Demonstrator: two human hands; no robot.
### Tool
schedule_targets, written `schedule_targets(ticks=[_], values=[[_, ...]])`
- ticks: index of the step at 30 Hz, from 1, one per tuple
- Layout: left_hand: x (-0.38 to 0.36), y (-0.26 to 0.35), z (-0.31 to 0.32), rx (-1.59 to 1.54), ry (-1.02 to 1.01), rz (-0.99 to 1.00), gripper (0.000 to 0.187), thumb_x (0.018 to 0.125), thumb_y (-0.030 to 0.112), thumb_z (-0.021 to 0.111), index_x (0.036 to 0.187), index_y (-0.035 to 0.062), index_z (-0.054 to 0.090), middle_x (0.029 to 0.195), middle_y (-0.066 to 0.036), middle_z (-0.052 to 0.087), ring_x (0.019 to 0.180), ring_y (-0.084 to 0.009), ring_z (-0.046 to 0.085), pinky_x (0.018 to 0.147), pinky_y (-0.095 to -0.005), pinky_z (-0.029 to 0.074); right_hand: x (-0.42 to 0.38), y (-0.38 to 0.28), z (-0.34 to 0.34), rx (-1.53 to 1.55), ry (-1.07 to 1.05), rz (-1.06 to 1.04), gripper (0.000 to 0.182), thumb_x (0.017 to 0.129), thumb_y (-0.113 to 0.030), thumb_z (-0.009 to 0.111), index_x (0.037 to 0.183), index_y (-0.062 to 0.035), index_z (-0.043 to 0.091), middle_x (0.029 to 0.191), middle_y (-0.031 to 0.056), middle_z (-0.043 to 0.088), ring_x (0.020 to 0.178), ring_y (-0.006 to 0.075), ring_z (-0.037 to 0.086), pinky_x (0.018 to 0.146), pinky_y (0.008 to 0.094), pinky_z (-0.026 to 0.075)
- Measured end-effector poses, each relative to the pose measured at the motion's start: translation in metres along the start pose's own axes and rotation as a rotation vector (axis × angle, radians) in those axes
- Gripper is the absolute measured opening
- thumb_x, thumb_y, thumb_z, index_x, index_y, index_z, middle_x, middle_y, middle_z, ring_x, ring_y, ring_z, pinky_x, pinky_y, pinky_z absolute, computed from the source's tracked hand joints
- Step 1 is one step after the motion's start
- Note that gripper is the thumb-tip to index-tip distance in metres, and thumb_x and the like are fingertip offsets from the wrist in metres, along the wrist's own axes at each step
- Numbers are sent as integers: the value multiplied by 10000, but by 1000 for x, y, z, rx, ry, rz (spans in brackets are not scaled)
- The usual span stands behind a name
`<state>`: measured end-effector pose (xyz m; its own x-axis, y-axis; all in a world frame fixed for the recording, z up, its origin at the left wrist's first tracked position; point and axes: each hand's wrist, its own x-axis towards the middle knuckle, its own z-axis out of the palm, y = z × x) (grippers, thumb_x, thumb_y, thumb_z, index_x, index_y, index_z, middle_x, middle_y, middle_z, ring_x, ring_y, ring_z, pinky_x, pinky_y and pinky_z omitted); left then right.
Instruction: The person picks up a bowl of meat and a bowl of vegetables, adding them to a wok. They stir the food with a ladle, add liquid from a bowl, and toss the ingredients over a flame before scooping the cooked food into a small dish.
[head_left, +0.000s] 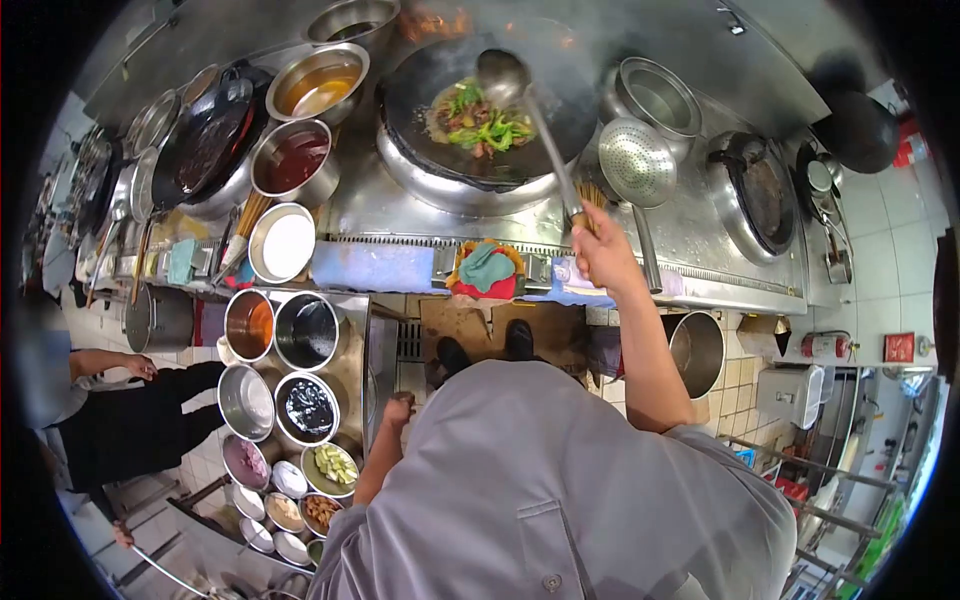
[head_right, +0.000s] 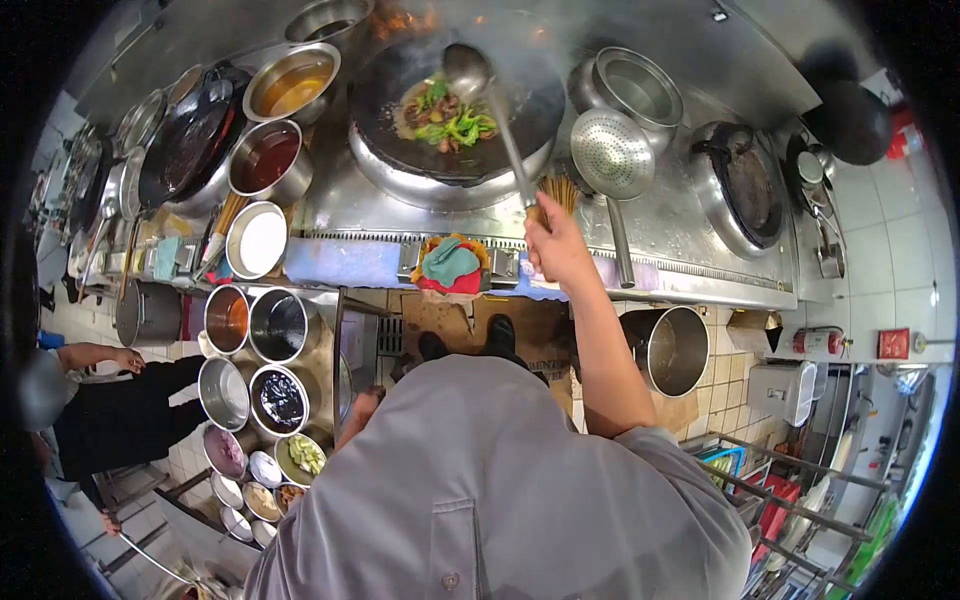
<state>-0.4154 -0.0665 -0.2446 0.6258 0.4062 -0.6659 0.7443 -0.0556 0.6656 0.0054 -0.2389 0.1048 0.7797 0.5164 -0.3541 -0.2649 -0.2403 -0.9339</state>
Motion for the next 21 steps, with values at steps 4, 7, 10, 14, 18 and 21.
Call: schedule_targets(ticks=[4, 7, 10, 14, 18, 21], values=[[-7, 51, 0, -219, 63, -168, 267, 849, 234, 509, 1004, 41, 609, 776, -58, 618, 627, -146, 595, 507, -289, 464, 94, 38, -11, -596, 280, -343, 505, 839, -197, 524, 1291, -11, 400, 879, 167, 605, 553, 203, 584, 465, 319, 448], [-8, 74, -6, -107, 81, -132, 317, 835, 229, 550, 1077, 30, 596, 807, -66, 626, 631, -154, 601, 524, -285, 475, 121, 1, 16, -424, 211, -73, 481, 836, -192, 509, 1272, -10, 417, 904, 185, 609, 580, 210, 599, 478, 333, 452], [-5, 78, -10, -26, -10, -222, 323, 839, 195, 538, 1105, 15, 581, 842, -83, 630, 640, -166, 599, 561, -280, 486, 136, -7, 36, -158, 1, -13, 468, 838, -182, 499, 1277, -40, 421, 821, 177, 611, 566, 194, 591, 460, 318, 446], [18, 42, -6, -194, 50, -165, 333, 841, 165, 532, 1125, -5, 562, 840, -86, 624, 658, -170, 592, 594, -276, 492, 110, -1, 27, -417, -76, -80, 462, 838, -177, 497, 1290, -111, 426, 788, 174, 626, 609, 260, 613, 507, 361, 474], [18, 32, -5, -323, 19, -207, 353, 837, 152, 539, 1143, -25, 539, 815, -83, 615, 675, -169, 594, 610, -288, 505, 50, -22, -25, -1168, 130, -276, 513, 773, -177, 551, 1276, -238, 470, 922, 187, 619, 844, 376, 582, 750, 431, 462], [-5, 48, -6, -273, 75, -229, 333, 835, 136, 539, 1123, -33, 542, 797, -79, 608, 656, -165, 581, 592, -297, 509, -2, -40, -54, -1250, 154, -341, 511, 785, -142, 547, 1281, -235, 469, 917, 178, 630, 841, 345, 601, 754, 395, 473]])
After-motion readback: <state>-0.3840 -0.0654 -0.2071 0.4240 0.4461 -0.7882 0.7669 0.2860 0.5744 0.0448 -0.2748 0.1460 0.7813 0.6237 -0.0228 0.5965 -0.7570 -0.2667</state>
